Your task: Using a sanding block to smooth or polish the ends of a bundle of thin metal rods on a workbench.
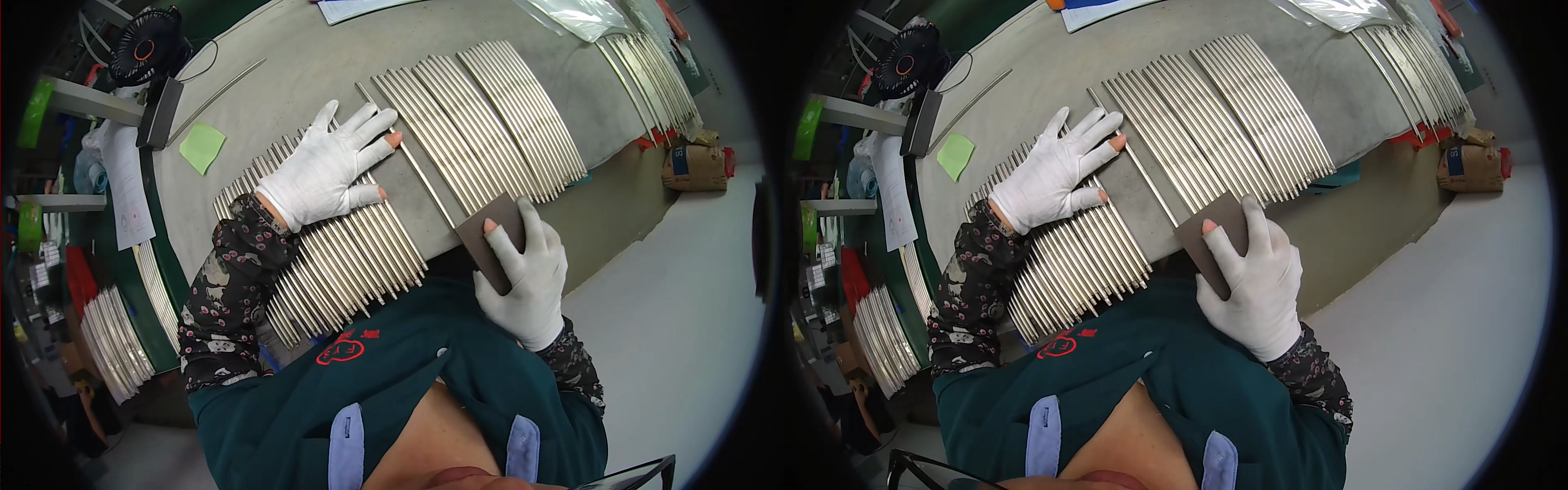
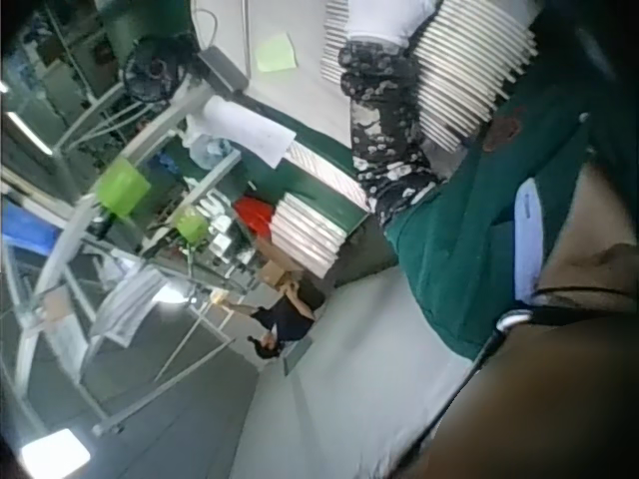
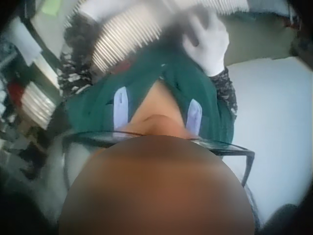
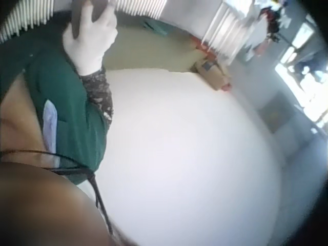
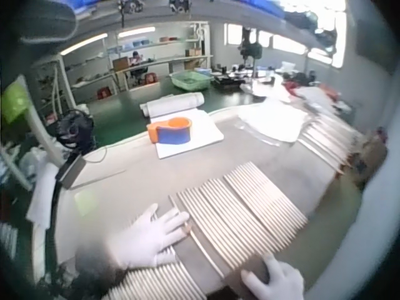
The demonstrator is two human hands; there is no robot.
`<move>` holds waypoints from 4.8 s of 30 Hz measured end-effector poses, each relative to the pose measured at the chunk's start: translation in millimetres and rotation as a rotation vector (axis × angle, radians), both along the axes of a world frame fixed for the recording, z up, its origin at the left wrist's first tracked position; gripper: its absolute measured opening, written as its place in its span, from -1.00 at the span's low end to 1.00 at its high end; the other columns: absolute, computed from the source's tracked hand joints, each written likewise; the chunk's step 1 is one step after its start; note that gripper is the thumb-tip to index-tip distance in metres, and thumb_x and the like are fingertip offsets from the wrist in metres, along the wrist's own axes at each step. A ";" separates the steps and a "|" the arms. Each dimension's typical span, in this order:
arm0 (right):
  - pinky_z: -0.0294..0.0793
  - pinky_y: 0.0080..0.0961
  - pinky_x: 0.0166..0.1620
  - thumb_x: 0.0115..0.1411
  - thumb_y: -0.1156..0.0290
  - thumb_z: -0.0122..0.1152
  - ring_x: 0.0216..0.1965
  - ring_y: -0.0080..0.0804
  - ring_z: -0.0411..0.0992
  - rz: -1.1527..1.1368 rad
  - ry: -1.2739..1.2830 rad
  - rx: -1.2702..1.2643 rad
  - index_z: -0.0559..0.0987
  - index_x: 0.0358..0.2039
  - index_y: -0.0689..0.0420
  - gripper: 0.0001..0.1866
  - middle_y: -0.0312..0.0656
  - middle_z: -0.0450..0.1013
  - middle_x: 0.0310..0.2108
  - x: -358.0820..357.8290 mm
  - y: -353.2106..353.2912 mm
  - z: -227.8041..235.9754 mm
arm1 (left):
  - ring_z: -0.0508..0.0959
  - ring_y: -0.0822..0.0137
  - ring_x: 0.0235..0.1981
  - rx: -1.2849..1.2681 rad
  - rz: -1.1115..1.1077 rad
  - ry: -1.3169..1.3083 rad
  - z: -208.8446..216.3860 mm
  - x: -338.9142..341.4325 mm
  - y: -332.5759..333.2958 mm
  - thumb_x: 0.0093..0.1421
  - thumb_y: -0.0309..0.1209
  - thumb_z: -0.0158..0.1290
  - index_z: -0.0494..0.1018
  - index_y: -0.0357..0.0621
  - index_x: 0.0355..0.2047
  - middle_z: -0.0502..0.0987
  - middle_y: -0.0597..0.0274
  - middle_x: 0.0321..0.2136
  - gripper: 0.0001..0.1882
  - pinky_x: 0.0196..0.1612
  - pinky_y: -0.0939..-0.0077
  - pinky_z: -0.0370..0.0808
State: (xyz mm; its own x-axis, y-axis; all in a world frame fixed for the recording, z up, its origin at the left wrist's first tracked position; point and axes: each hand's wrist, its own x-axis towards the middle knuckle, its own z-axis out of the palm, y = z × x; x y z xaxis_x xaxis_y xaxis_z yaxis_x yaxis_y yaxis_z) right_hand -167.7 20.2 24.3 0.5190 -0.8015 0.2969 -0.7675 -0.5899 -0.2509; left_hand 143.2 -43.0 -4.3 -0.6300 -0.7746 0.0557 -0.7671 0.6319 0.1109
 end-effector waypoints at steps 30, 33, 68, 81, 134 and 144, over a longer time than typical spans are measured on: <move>0.36 -0.22 -0.08 -0.31 0.40 0.39 -0.01 -0.01 0.35 0.011 0.035 -0.018 0.52 -0.01 -0.04 -0.31 0.16 0.24 0.16 -9.0 -0.9 15.5 | 0.16 -0.08 0.32 0.012 0.030 -0.069 12.8 -4.6 1.9 0.23 0.28 -0.24 0.11 0.00 0.31 0.15 -0.03 0.29 -0.18 0.33 -0.22 -0.05; 0.36 -0.21 -0.08 -0.31 0.39 0.40 -0.01 -0.01 0.35 0.030 0.019 -0.022 0.49 0.02 -0.05 -0.27 0.15 0.25 0.15 -1.8 -1.3 11.4 | 0.13 -0.07 0.33 -0.074 0.019 0.048 11.0 -9.4 0.6 0.23 0.29 -0.26 0.07 0.00 0.34 0.14 -0.03 0.31 -0.16 0.33 -0.21 -0.07; 0.37 -0.13 0.04 -0.27 0.46 0.37 0.00 0.07 0.33 -0.213 -0.085 -0.044 0.49 0.02 0.02 -0.31 0.17 0.23 0.17 -51.9 -8.8 0.3 | 0.03 -0.07 0.37 0.077 -0.109 -0.082 8.6 -55.9 -60.3 0.29 0.13 -0.22 0.11 -0.09 0.31 0.04 -0.04 0.35 -0.27 0.37 -0.18 -0.15; 0.37 -0.13 0.01 -0.28 0.43 0.37 -0.02 0.05 0.33 -0.134 -0.095 0.010 0.51 0.02 0.01 -0.31 0.16 0.24 0.16 -36.5 -14.4 -2.2 | 0.02 -0.13 0.37 -0.012 -0.140 -0.021 -4.6 -53.0 -60.7 0.28 0.24 -0.30 -0.03 -0.01 0.37 0.00 -0.10 0.36 -0.18 0.35 -0.19 -0.12; 0.48 -0.30 -0.29 -0.14 0.32 0.33 -0.11 -0.05 0.42 -0.115 0.171 -0.088 0.54 -0.03 0.01 -0.45 0.18 0.27 0.09 20.0 -53.7 10.2 | 0.01 -0.07 0.38 -0.029 -0.103 -0.035 -1.3 -61.4 -57.5 0.23 0.34 -0.36 0.07 -0.14 0.33 0.03 -0.09 0.35 -0.08 0.36 -0.16 -0.13; 0.37 -0.15 0.01 -0.24 0.43 0.33 -0.01 0.05 0.34 -0.223 0.026 0.039 0.52 -0.02 0.02 -0.38 0.17 0.26 0.14 -46.6 1.4 14.2 | -0.01 -0.09 0.38 -0.013 -0.082 -0.066 -1.4 -53.8 -47.9 0.23 0.30 -0.28 0.00 -0.10 0.36 0.00 -0.10 0.36 -0.10 0.36 -0.17 -0.13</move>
